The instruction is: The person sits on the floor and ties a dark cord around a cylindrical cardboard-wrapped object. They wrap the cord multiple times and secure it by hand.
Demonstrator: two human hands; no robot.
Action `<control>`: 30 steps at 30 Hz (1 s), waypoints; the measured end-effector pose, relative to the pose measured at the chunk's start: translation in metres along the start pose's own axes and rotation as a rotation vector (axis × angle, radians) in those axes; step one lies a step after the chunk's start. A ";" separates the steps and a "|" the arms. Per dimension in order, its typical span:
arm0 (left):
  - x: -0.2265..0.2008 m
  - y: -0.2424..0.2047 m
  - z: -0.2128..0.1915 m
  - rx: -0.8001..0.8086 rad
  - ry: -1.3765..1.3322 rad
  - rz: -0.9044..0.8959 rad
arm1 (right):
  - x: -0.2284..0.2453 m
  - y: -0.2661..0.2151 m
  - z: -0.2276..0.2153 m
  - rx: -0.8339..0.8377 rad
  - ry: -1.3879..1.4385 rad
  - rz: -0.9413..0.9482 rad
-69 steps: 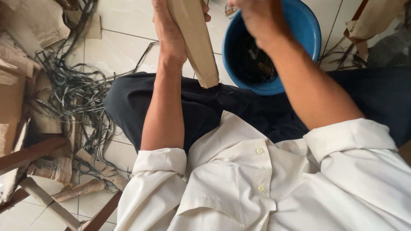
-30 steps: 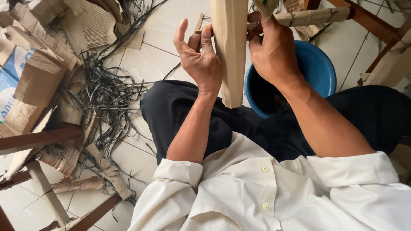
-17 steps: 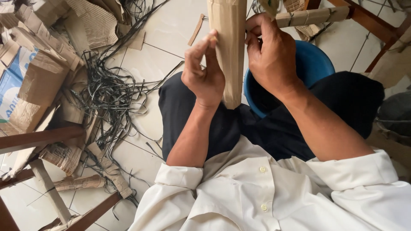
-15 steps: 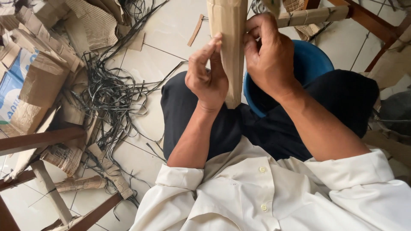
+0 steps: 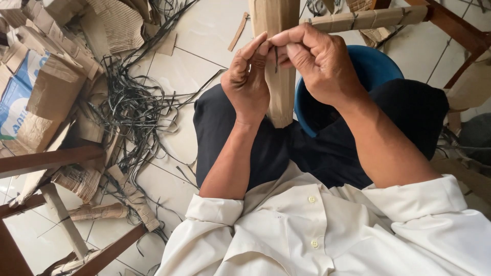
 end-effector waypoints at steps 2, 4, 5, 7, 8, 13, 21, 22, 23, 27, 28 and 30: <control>-0.004 0.001 -0.001 0.012 0.033 -0.017 | -0.003 0.001 0.000 -0.012 0.001 0.034; -0.014 0.001 0.004 0.099 0.032 -0.012 | -0.006 0.002 0.000 -0.045 0.033 0.057; -0.019 0.001 0.003 0.102 0.031 -0.013 | -0.005 0.002 0.000 -0.047 0.033 0.058; -0.026 0.000 0.005 0.161 0.061 -0.031 | 0.000 0.003 0.002 -0.046 0.045 0.029; -0.025 -0.001 0.005 0.162 0.060 -0.030 | 0.001 0.003 0.001 -0.047 0.044 0.027; -0.014 -0.009 0.005 0.078 0.262 0.088 | 0.002 0.000 0.002 -0.049 -0.116 -0.056; -0.014 -0.008 0.006 0.023 0.208 0.120 | 0.001 -0.002 0.003 -0.103 -0.243 -0.117; -0.013 -0.008 0.005 0.014 0.207 0.126 | 0.001 -0.001 0.003 -0.105 -0.254 -0.117; -0.017 -0.006 0.007 0.014 0.206 0.126 | -0.001 -0.001 0.003 -0.105 -0.255 -0.117; -0.019 -0.003 0.009 0.005 0.133 0.045 | -0.006 -0.003 0.003 -0.128 -0.277 -0.141; -0.018 -0.003 0.010 0.002 0.101 0.040 | -0.007 -0.003 0.003 -0.135 -0.297 -0.148; -0.013 -0.004 0.009 -0.007 0.095 0.032 | -0.006 -0.002 0.004 -0.138 -0.318 -0.164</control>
Point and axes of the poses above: each hand's wrist, its own y-axis towards the middle knuckle, its own z-axis out of the palm, x = y × z, the point moved 8 cm from there along y, towards the middle knuckle, and after that the axes turned 5 degrees about y, right-handed, at the moved point
